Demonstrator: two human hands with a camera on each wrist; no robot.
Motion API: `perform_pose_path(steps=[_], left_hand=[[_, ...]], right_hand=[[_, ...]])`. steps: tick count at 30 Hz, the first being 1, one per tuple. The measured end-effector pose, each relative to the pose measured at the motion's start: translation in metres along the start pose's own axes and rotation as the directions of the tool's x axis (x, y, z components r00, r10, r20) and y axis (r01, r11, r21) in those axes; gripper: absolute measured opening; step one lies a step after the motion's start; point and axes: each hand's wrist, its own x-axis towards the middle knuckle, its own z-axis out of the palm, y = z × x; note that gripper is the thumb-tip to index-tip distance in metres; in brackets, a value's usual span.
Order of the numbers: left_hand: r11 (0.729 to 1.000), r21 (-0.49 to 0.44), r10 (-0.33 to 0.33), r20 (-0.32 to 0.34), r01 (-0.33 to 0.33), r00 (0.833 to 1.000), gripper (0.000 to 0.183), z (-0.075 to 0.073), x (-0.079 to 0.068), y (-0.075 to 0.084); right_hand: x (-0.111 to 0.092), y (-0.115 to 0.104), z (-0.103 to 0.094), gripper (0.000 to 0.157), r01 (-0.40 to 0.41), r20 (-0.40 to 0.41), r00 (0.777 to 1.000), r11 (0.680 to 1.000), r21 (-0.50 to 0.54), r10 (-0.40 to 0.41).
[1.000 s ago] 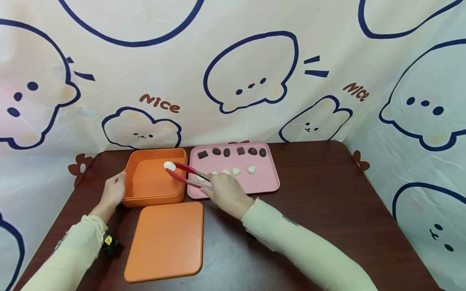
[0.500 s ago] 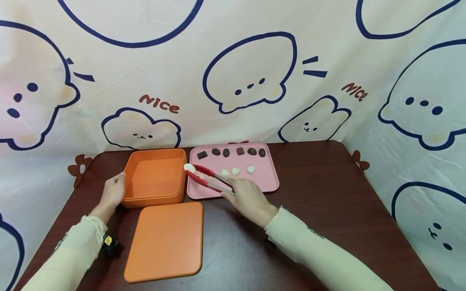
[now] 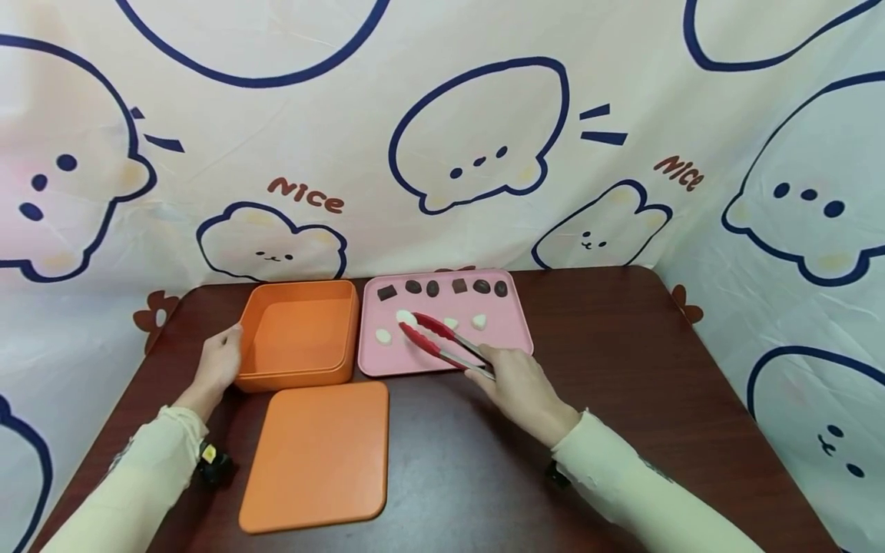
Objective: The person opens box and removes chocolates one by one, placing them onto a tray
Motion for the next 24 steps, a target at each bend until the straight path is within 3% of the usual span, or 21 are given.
perform_pose_path(steps=[17, 24], left_hand=[[1.000, 0.007, -0.007, -0.007, 0.007, 1.000, 0.062, 0.001, 0.002, 0.001], [1.000, 0.007, -0.013, -0.018, 0.013, 1.000, 0.063, 0.001, 0.001, 0.001]], right_hand=[[-0.040, 0.064, -0.034, 0.038, -0.158, -0.024, 0.987, 0.987, -0.026, 0.157], [-0.051, 0.084, -0.038, 0.041, -0.211, 0.003, 0.977, 0.977, -0.023, 0.211]])
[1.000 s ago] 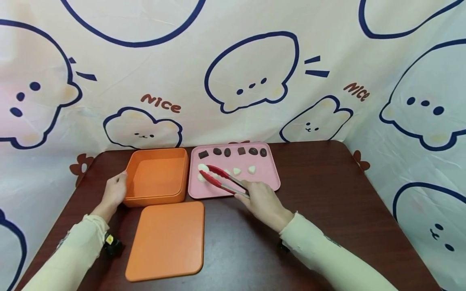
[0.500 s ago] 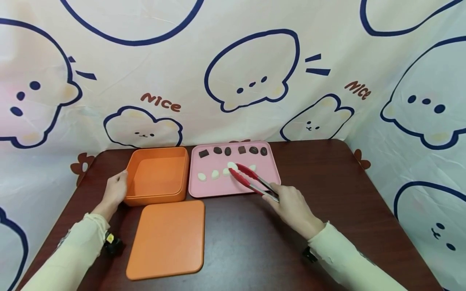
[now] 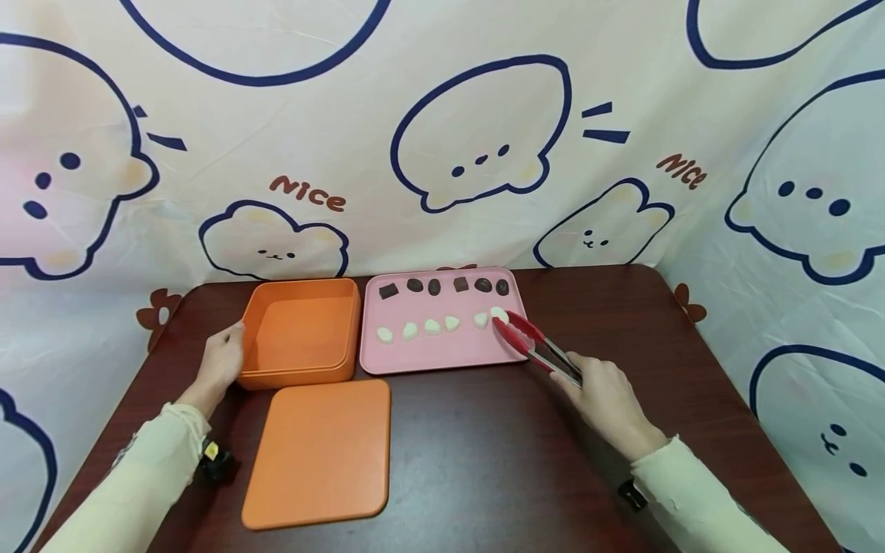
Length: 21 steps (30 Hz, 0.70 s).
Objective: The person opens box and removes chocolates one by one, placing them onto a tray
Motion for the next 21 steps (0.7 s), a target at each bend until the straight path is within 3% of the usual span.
perform_pose_path(steps=[9, 15, 21], left_hand=[[1.000, 0.007, -0.001, 0.019, 0.001, 1.000, 0.063, 0.000, 0.001, 0.000], [1.000, 0.004, -0.003, 0.020, 0.003, 1.000, 0.063, 0.000, 0.001, 0.002], [1.000, 0.005, -0.001, 0.010, 0.001, 1.000, 0.063, -0.001, -0.001, 0.001]], right_hand=[[0.003, 0.010, 0.009, 0.040, -0.004, 0.010, 1.000, 0.999, -0.039, 0.005], [0.002, 0.007, 0.010, 0.051, -0.033, -0.011, 0.999, 0.992, -0.120, 0.032], [0.001, -0.001, 0.011, 0.052, 0.048, -0.063, 0.996, 0.972, -0.232, -0.064]])
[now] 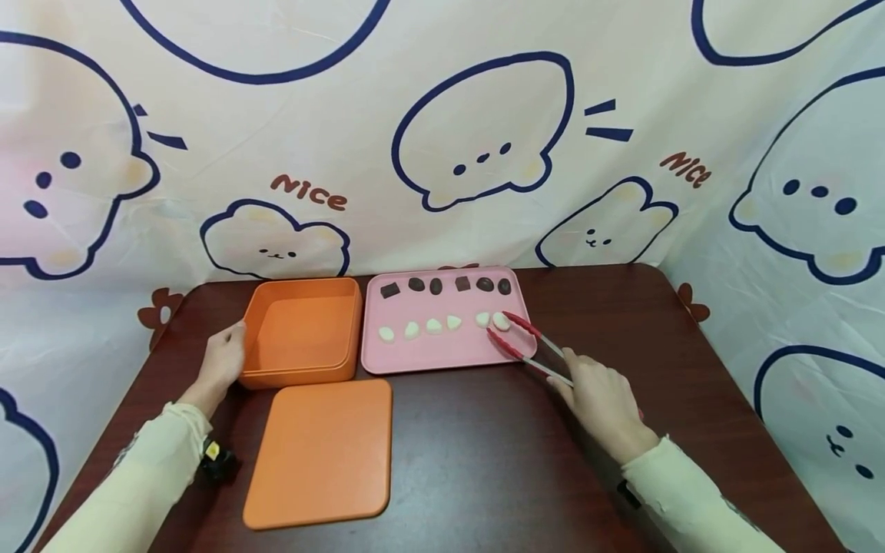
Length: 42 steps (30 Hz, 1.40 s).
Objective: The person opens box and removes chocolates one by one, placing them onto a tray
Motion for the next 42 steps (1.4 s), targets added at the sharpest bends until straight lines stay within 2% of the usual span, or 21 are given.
perform_pose_path(steps=[6, 10, 14, 18, 23, 28, 42], left_hand=[[1.000, 0.005, 0.005, 0.006, -0.005, 1.000, 0.062, -0.001, -0.002, -0.002], [1.000, 0.001, 0.006, 0.005, -0.006, 1.000, 0.063, -0.001, -0.002, -0.002], [1.000, -0.005, 0.005, 0.009, -0.005, 1.000, 0.063, -0.002, -0.002, -0.003], [1.000, -0.008, 0.007, 0.007, -0.007, 1.000, 0.063, -0.002, -0.001, -0.004], [1.000, -0.007, 0.005, 0.005, -0.005, 1.000, 0.063, -0.002, 0.000, -0.004], [1.000, -0.005, -0.002, -0.002, 0.002, 1.000, 0.063, 0.000, 0.002, -0.003], [1.000, -0.008, -0.008, -0.014, 0.008, 1.000, 0.063, 0.000, 0.003, 0.000]], right_hand=[[0.001, 0.001, 0.003, 0.035, 0.064, -0.086, 0.994, 0.995, -0.072, -0.070], [0.003, 0.003, 0.003, 0.031, 0.060, -0.070, 0.996, 0.997, -0.044, -0.063], [0.007, 0.005, 0.001, 0.035, -0.007, 0.016, 1.000, 0.992, 0.122, 0.006], [0.012, 0.009, 0.000, 0.041, -0.091, 0.133, 0.990, 0.948, 0.306, 0.052], [0.017, 0.015, 0.002, 0.041, -0.145, 0.225, 0.973, 0.910, 0.389, 0.059], [0.017, 0.015, 0.002, 0.039, -0.165, 0.243, 0.967, 0.914, 0.369, 0.076], [0.014, 0.013, -0.002, 0.037, -0.173, 0.222, 0.969, 0.942, 0.289, 0.110]])
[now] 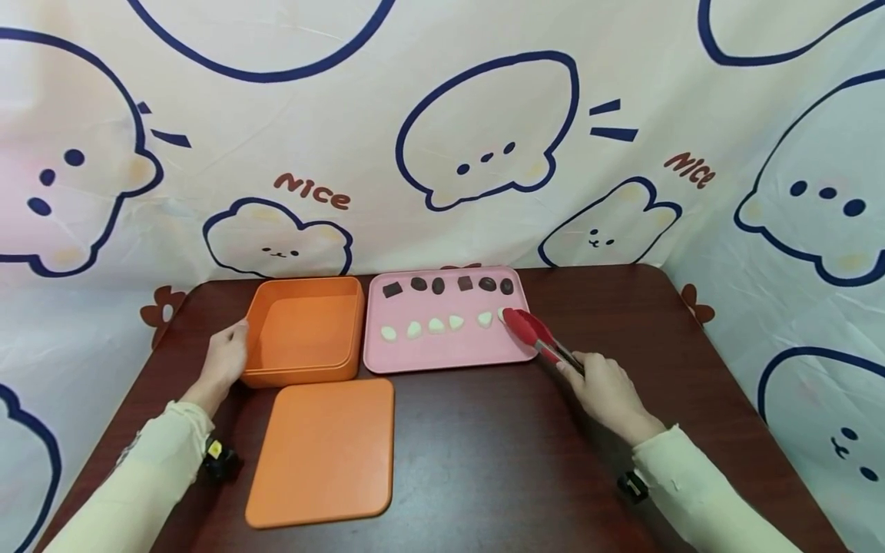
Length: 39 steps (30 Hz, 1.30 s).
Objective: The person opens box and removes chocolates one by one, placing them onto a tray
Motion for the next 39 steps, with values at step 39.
perform_pose_path(steps=[39], left_hand=[[1.000, -0.016, 0.016, 0.002, -0.016, 1.000, 0.062, -0.0004, 0.0003, -0.0021]], right_hand=[[-0.0056, -0.0012, 0.0000, 0.055, 0.031, -0.180, 0.983, 1.000, 0.001, -0.030]])
